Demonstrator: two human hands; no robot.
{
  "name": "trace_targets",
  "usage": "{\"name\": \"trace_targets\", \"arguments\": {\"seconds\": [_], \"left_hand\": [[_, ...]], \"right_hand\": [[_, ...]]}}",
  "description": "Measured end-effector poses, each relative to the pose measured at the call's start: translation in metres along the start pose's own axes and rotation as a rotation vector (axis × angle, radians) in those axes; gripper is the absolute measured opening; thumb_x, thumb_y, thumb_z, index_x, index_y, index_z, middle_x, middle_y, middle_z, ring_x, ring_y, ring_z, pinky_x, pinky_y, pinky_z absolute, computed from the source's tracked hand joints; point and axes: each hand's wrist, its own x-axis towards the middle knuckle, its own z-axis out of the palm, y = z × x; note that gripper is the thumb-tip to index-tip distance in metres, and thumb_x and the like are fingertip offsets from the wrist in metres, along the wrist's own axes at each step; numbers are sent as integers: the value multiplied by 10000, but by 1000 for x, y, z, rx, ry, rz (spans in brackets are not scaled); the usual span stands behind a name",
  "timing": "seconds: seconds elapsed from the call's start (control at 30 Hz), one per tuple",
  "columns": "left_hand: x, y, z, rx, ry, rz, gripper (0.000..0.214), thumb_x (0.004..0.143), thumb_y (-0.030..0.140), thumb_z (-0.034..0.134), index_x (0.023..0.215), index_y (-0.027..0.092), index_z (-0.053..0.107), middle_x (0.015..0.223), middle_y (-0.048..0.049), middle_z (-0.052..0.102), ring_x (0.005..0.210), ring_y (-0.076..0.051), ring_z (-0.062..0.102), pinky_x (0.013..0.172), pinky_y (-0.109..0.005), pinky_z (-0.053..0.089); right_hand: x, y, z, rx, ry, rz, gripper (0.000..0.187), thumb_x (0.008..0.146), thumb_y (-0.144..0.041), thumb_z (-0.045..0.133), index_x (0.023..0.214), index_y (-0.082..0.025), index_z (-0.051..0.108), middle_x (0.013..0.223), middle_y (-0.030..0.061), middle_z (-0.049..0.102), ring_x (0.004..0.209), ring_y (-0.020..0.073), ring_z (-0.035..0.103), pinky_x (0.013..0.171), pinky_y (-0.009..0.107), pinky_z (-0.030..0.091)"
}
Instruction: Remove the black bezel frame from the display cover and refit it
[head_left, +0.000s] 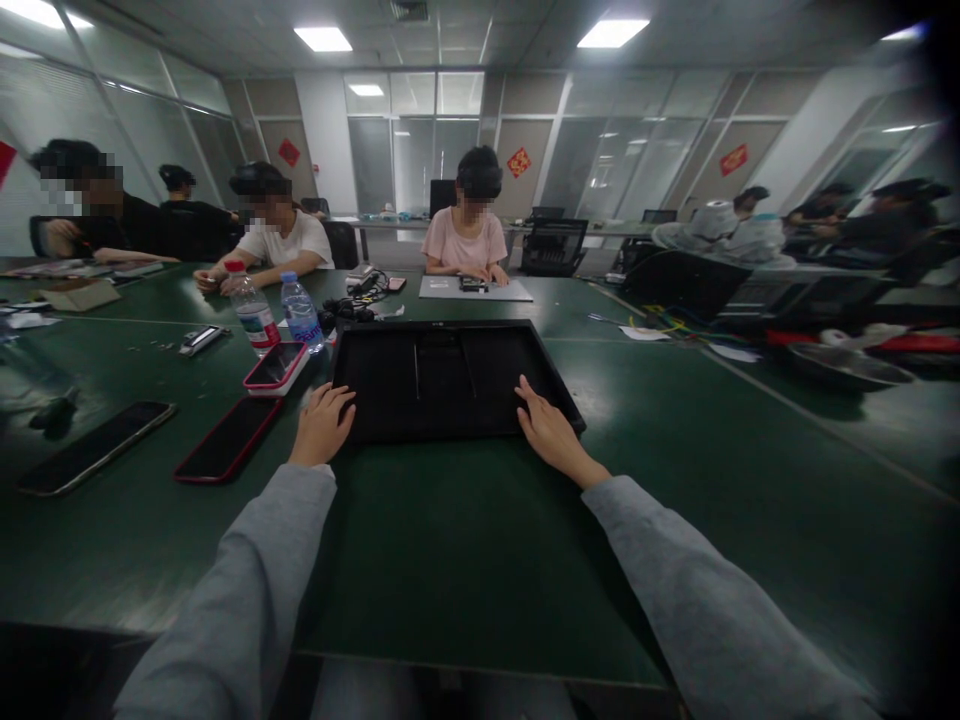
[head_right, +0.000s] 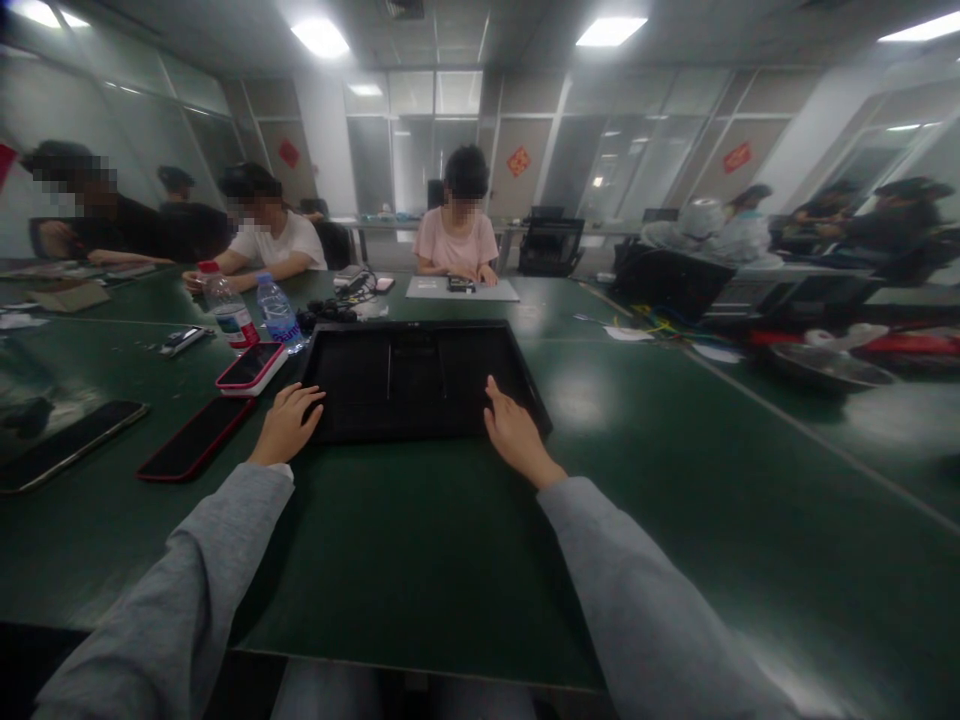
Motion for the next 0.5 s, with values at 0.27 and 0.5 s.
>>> {"name": "trace_targets", "arguments": {"seconds": [0.27, 0.5], "left_hand": [[0, -6, 5, -3, 52, 58, 353, 946, 334, 458, 1217, 236, 663, 1356, -60, 622, 1377, -276, 405, 1103, -496, 419], [-1, -1, 0, 5, 26, 30, 360, 953, 337, 451, 1234, 241, 654, 1380, -67, 606, 1396, -277, 387, 1061, -493, 446]], "right_hand": [[-1, 5, 1, -55, -27, -68, 505, 1021, -342, 261, 1408, -197, 551, 1462, 107, 523, 1349, 243, 489, 1066, 469, 468], [-1, 5, 2, -47, -26, -59, 510, 1020, -347, 270, 1440, -191, 515, 1458, 116, 528, 1353, 252, 485, 1072, 487, 458]]}}
